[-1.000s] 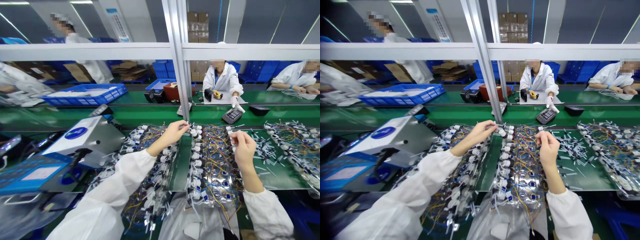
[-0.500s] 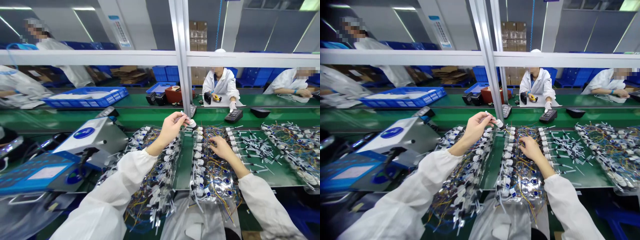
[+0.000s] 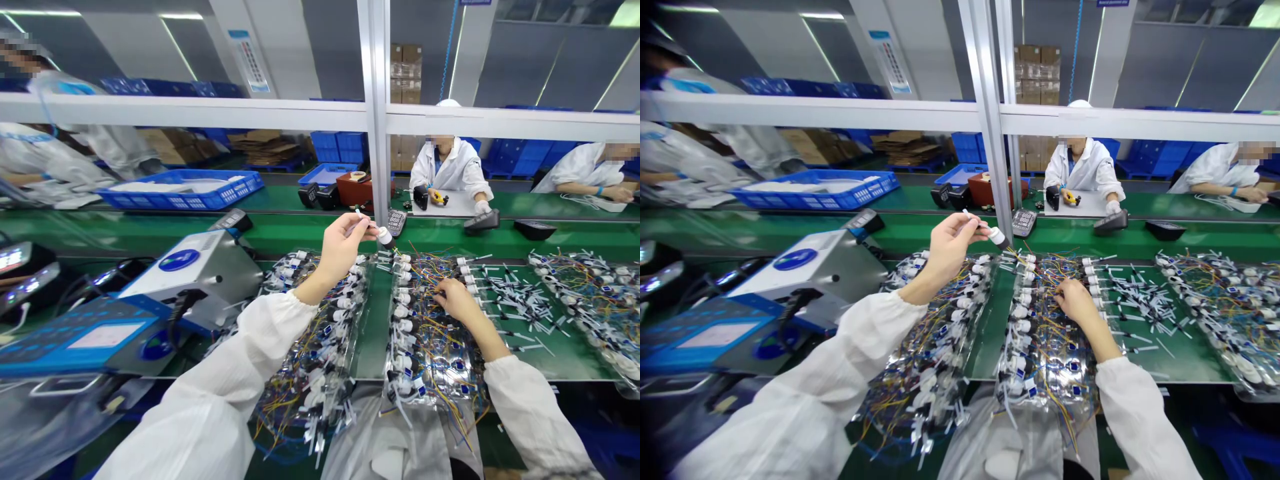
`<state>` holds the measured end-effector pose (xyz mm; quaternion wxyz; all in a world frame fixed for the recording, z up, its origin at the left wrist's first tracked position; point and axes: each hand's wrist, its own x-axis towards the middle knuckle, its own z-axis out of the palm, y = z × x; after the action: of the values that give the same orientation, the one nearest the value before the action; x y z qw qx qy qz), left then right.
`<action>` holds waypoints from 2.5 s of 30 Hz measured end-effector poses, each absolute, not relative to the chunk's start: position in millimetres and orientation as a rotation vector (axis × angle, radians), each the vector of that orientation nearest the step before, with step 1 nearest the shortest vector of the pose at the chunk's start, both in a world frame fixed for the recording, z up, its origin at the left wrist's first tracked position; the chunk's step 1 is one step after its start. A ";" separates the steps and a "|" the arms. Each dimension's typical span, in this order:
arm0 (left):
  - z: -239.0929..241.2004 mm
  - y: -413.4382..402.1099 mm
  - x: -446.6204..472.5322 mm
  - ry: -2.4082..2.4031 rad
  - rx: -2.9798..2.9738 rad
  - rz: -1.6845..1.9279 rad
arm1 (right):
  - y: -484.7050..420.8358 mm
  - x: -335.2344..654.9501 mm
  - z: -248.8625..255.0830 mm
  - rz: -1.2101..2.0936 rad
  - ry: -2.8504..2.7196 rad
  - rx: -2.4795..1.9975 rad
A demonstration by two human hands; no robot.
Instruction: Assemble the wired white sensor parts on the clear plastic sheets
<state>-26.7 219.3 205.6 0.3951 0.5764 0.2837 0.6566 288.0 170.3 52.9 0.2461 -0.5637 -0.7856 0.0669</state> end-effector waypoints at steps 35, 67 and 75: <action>193.1 237.3 -19.7 0.799 1.288 1.669 | 168.2 272.4 86.3 0.362 -2.110 -0.985; 326.3 159.8 -52.7 0.214 1.516 2.088 | 220.2 214.2 84.1 0.386 -2.226 -1.245; 293.0 192.7 -82.0 0.441 1.414 2.070 | 203.7 262.9 71.0 0.348 -2.030 -1.220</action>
<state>-82.0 192.7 293.0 0.2939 0.5311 0.1656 0.7773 262.9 203.7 71.0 0.3652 -0.4745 -0.7894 0.1353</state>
